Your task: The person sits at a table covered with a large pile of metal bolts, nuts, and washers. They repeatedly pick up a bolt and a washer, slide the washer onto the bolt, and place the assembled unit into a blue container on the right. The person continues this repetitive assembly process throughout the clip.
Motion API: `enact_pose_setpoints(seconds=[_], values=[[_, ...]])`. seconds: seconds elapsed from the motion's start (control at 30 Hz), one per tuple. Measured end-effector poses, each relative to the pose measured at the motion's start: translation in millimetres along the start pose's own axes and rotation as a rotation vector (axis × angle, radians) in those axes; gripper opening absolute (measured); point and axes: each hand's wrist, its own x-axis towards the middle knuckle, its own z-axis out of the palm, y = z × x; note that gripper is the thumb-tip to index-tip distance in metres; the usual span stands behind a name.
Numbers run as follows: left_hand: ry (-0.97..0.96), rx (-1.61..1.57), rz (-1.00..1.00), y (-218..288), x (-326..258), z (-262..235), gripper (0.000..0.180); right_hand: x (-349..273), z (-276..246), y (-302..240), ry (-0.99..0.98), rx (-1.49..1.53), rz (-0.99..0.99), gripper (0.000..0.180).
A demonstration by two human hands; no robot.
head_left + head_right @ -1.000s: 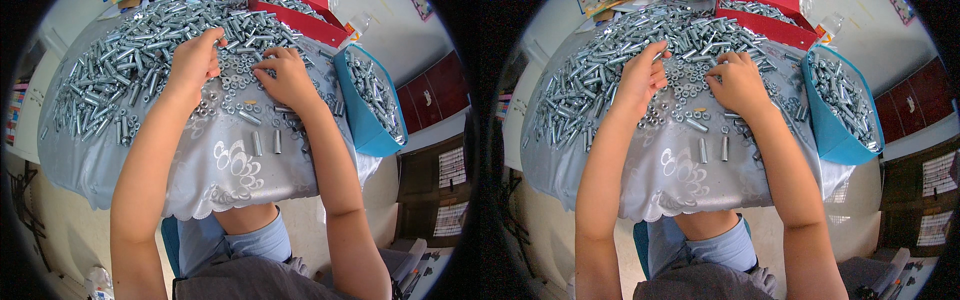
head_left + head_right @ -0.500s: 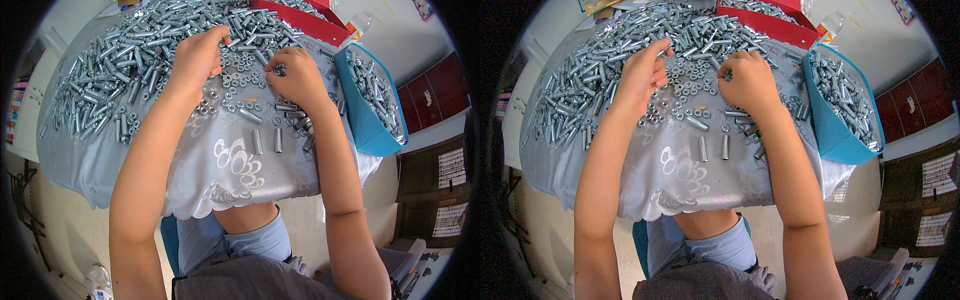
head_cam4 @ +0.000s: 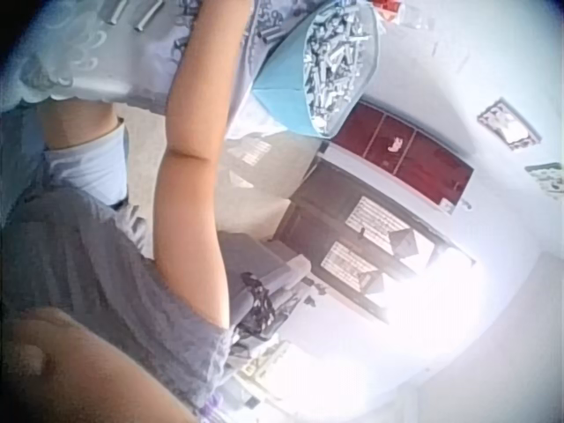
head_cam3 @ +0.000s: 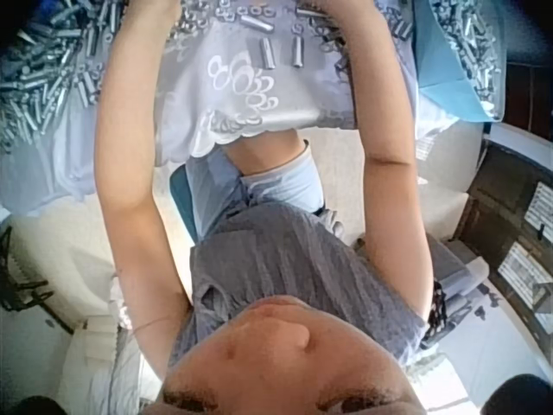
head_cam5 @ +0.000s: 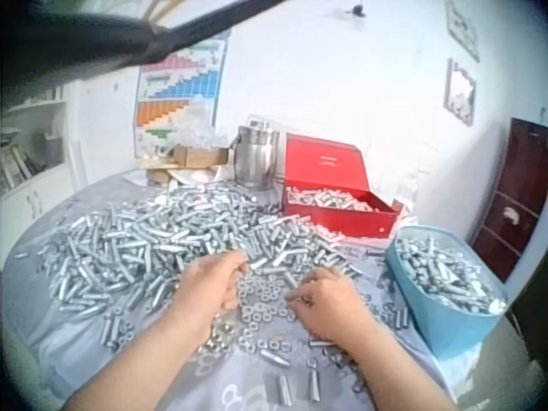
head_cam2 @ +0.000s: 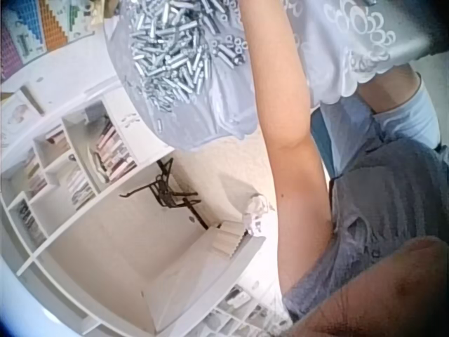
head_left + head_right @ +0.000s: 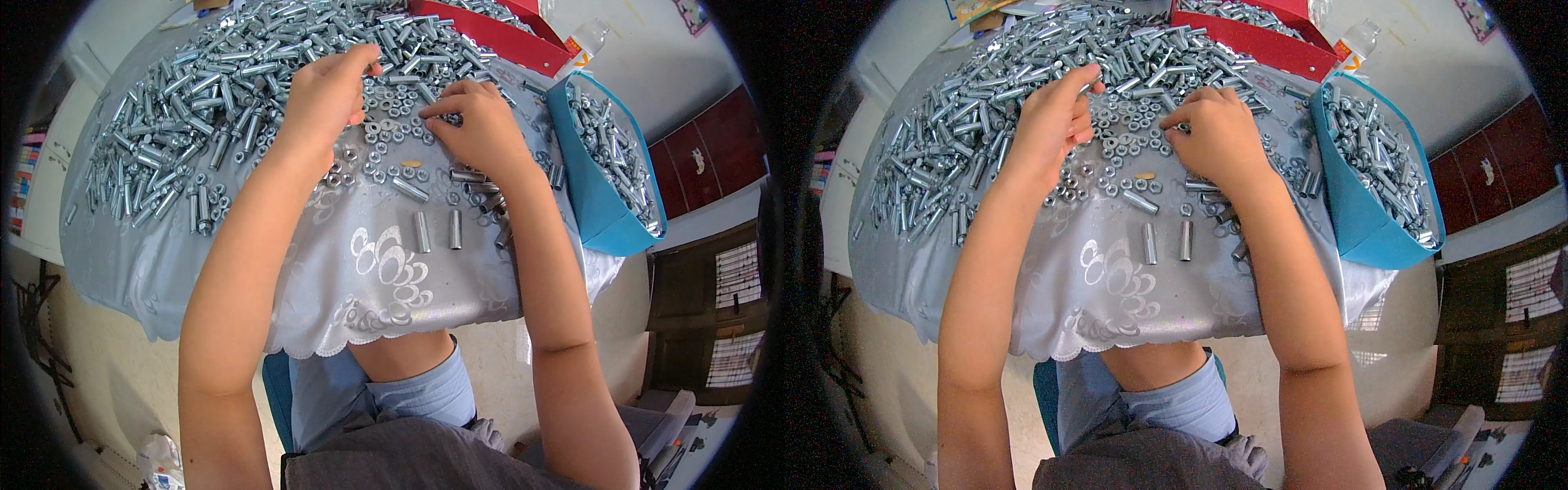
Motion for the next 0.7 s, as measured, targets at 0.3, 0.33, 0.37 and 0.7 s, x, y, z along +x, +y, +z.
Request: enact_pose_setpoints(seconds=[0.3,0.33,0.37,0.7], values=[[-0.074,0.105,-0.051,-2,-2,4,0.027,5,-10,-7,0.029,0.445,0.183,0.013],[-0.1,0.106,-0.059,-2,-3,4,0.028,7,-14,-11,0.012,0.636,0.257,0.013],[-0.127,0.108,-0.068,-2,-3,4,0.028,8,-17,-14,-0.007,0.827,0.332,0.014],[-0.301,-0.034,-0.186,0,-3,5,0.026,8,-21,-23,-0.177,1.35,0.474,0.017]])
